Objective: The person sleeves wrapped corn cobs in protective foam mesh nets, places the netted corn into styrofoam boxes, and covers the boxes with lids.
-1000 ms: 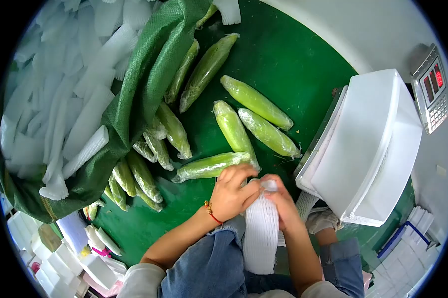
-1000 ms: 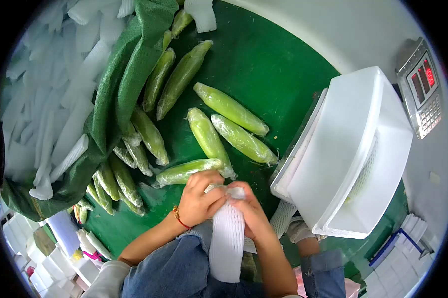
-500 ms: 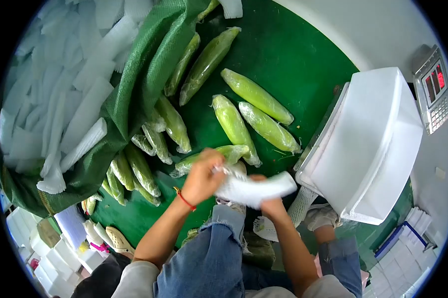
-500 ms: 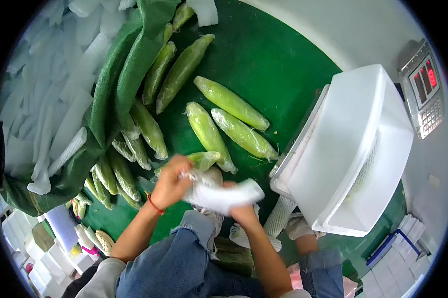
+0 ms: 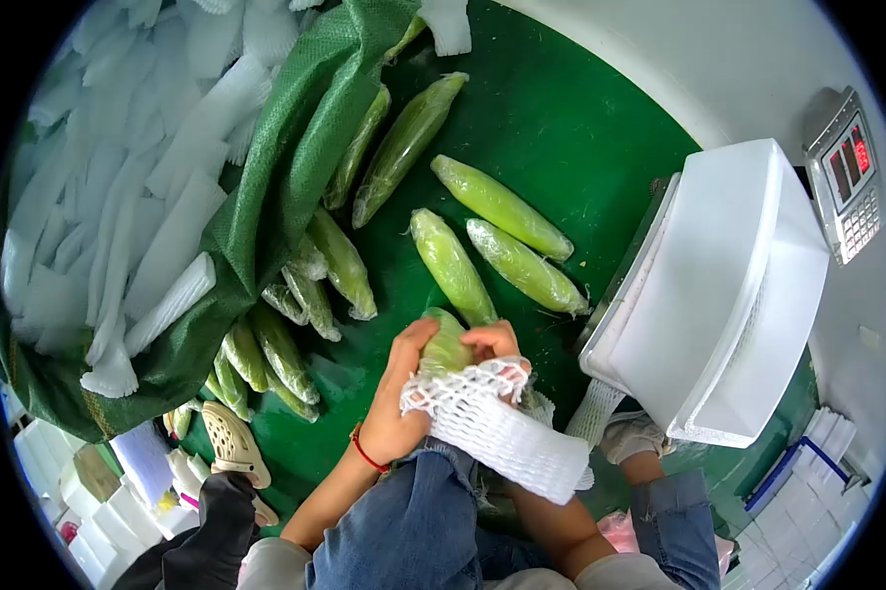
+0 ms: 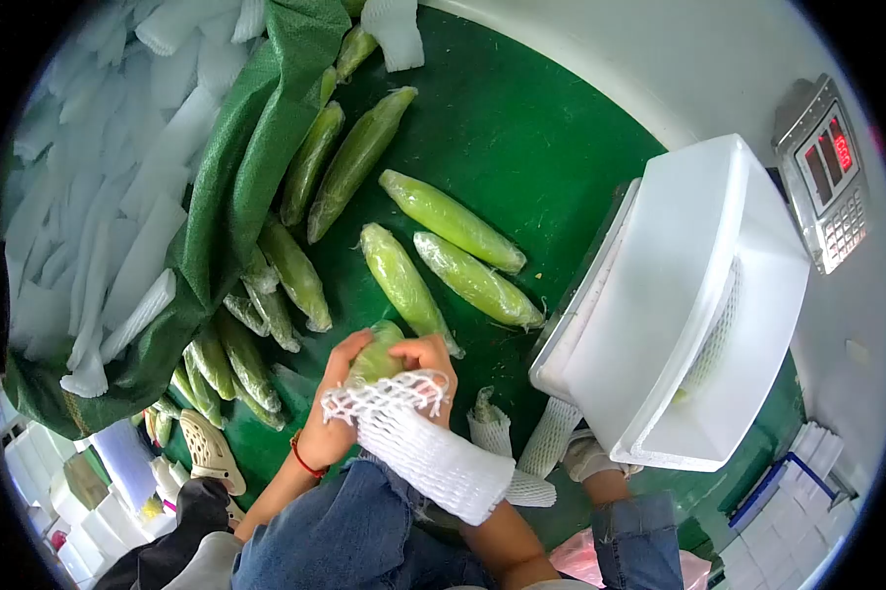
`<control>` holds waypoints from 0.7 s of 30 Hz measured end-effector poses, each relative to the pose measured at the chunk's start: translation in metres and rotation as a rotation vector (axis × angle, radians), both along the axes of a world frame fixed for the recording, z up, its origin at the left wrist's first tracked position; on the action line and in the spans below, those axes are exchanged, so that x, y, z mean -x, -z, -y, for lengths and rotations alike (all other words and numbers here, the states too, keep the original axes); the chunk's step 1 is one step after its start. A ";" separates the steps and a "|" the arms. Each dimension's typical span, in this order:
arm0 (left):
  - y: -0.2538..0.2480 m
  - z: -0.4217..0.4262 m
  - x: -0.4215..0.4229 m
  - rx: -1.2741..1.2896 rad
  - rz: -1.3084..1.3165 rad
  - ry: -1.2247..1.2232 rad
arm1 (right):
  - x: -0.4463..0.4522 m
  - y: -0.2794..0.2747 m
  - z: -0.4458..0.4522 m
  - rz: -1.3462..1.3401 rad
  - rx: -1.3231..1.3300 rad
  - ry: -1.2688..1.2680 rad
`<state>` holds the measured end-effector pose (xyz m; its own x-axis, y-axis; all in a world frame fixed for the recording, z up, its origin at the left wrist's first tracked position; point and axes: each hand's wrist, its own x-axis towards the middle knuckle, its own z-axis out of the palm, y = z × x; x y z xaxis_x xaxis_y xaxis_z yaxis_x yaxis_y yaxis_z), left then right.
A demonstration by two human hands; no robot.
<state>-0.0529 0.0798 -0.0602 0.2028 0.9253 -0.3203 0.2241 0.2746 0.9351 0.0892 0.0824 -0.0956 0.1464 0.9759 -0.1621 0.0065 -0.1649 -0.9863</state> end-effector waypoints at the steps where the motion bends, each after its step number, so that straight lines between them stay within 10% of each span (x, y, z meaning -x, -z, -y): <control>1: -0.006 -0.008 -0.002 -0.050 -0.041 0.044 | 0.000 0.001 0.000 -0.095 -0.018 0.042; 5: 0.024 0.009 -0.005 0.339 0.254 -0.437 | -0.006 -0.003 0.001 -0.314 0.330 0.175; 11: 0.103 -0.018 -0.017 -0.135 -0.214 -0.267 | 0.004 0.073 0.002 -0.796 0.343 0.503; 21: 0.128 -0.010 0.010 -0.057 -0.272 -0.227 | 0.016 0.095 0.005 -0.585 0.346 0.290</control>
<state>-0.0628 0.0902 -0.1879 -0.0954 0.9550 -0.2808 0.4066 0.2949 0.8647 0.0727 0.0779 -0.1910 0.1857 0.7900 -0.5843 -0.5953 -0.3827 -0.7065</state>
